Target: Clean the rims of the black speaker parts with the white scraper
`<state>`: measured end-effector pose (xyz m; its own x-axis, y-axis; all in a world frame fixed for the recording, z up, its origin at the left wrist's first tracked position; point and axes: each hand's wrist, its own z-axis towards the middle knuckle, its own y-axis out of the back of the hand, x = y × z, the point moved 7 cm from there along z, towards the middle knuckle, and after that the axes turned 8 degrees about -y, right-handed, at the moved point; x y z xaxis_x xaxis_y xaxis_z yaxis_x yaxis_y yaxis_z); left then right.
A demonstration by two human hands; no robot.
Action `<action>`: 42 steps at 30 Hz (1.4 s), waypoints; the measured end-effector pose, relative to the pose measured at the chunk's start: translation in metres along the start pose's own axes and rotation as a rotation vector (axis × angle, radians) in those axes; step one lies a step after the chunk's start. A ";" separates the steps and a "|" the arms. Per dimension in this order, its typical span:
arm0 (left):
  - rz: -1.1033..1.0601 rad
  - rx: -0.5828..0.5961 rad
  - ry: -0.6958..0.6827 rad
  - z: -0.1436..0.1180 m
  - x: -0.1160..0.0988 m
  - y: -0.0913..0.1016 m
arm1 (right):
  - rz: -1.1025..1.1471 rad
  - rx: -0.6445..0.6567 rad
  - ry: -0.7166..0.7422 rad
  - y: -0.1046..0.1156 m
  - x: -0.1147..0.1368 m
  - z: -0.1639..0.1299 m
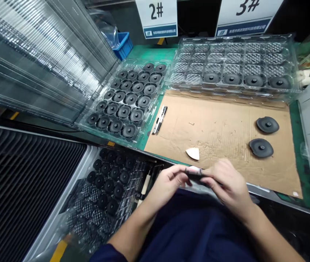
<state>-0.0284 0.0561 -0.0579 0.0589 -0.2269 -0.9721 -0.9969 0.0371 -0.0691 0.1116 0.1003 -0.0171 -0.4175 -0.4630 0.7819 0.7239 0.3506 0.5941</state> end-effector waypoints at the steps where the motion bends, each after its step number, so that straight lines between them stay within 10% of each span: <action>1: -0.019 0.010 0.046 0.002 0.005 -0.001 | 0.050 -0.028 -0.055 0.001 -0.002 0.002; 5: 0.106 -0.032 0.007 0.015 0.004 0.009 | 0.127 -0.035 -0.198 -0.002 -0.018 0.006; 10: 0.493 -0.103 -0.255 0.068 -0.050 0.046 | -0.006 -0.078 -0.367 0.009 -0.077 0.005; 18: 1.041 -0.056 -0.567 0.254 -0.141 0.063 | -0.104 -0.223 -0.280 0.001 -0.117 -0.010; 25: 1.221 -0.055 -0.589 0.367 -0.128 0.055 | -0.159 -0.285 -0.244 -0.002 -0.119 -0.011; 30: 1.176 -0.237 -0.612 0.311 -0.106 0.070 | -0.172 -0.247 -0.255 -0.005 -0.123 -0.012; 37: 0.986 -0.232 -0.495 0.120 -0.050 0.085 | -0.225 -0.077 -0.220 0.002 -0.110 0.002; 42: 0.623 -0.287 -0.147 0.017 0.014 0.082 | -0.320 0.105 -0.103 0.066 -0.075 0.028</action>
<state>-0.1084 0.0726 -0.0808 -0.5421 -0.1122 -0.8328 -0.8201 -0.1454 0.5534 0.1752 0.1806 -0.0316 -0.6713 -0.4802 0.5647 0.4890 0.2856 0.8242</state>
